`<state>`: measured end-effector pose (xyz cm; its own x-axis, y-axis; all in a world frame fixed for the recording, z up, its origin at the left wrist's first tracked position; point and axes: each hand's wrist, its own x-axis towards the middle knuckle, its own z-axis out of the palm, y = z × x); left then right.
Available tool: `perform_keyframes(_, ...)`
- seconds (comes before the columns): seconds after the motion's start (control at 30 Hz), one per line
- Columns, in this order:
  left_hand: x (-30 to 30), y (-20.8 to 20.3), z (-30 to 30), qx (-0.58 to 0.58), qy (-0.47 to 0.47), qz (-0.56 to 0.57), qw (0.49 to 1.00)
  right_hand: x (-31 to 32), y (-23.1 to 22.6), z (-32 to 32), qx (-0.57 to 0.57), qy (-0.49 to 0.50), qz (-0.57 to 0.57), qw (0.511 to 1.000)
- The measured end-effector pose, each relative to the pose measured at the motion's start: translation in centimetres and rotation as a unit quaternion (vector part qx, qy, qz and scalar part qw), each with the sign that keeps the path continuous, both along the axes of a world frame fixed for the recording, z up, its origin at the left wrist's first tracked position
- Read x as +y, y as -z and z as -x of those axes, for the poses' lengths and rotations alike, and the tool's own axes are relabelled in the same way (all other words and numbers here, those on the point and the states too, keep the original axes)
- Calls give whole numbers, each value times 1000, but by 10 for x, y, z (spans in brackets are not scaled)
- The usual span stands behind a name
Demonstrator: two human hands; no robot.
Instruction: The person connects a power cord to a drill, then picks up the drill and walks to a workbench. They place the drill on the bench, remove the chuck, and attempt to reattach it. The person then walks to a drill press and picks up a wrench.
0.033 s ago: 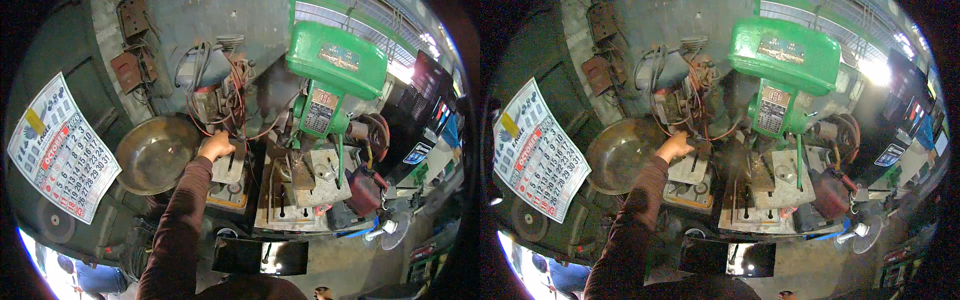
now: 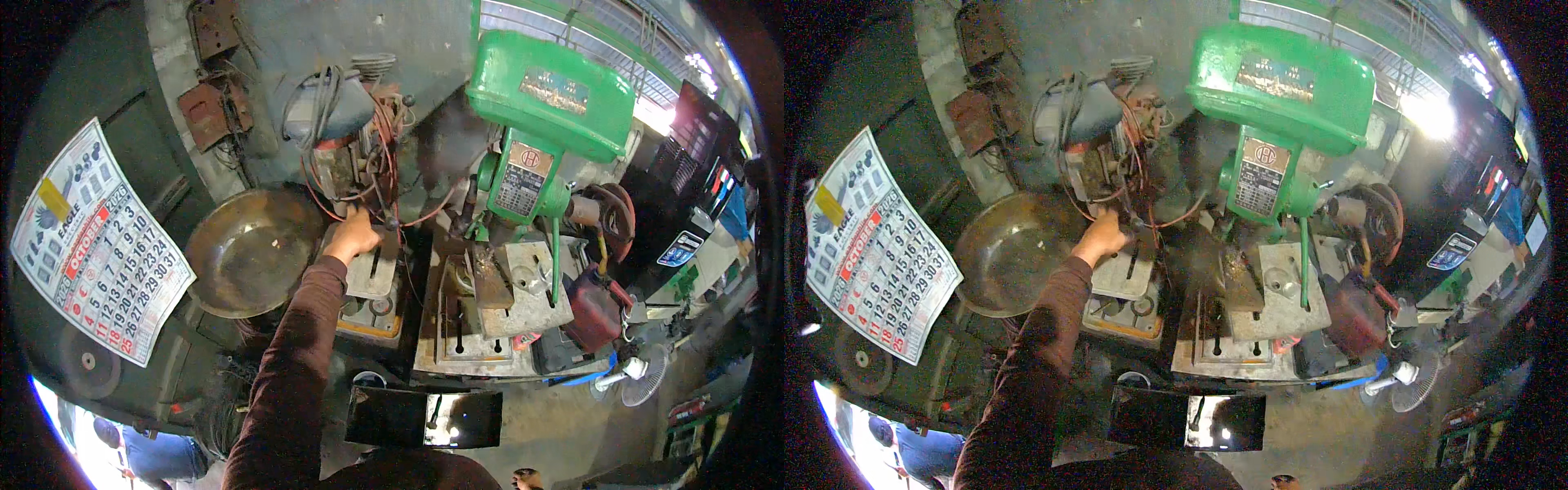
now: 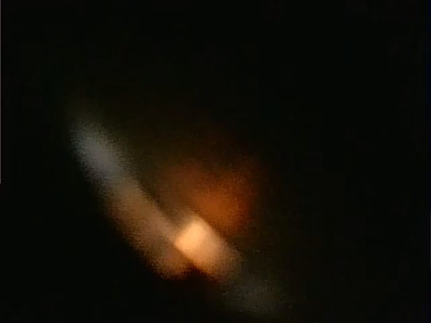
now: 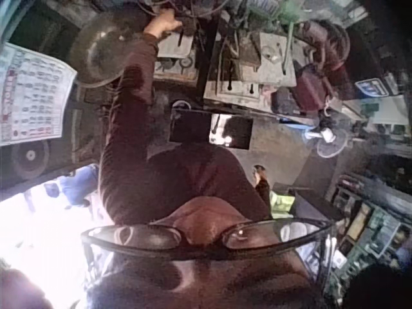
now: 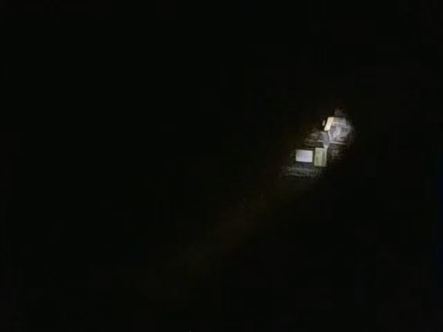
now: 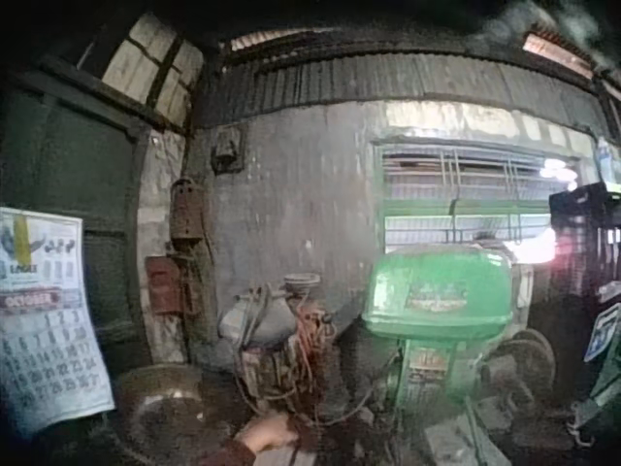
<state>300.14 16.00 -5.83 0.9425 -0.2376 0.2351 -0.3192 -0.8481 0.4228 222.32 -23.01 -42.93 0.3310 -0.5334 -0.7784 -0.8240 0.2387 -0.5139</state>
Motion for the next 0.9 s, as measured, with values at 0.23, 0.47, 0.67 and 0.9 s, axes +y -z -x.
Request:
perform_keyframes(0.23,-14,20,-10,21,71,67,995,18,-11,30,64,-51,10,997)
perform_keyframes(0.47,-26,6,26,62,77,192,977,55,-33,42,119,-81,6,990)
perform_keyframes(0.67,-23,18,66,-84,-7,118,989,45,-34,22,123,-113,27,986)
perform_keyframes(0.9,-56,62,43,210,80,115,968,3,-78,-44,-63,29,6,998)
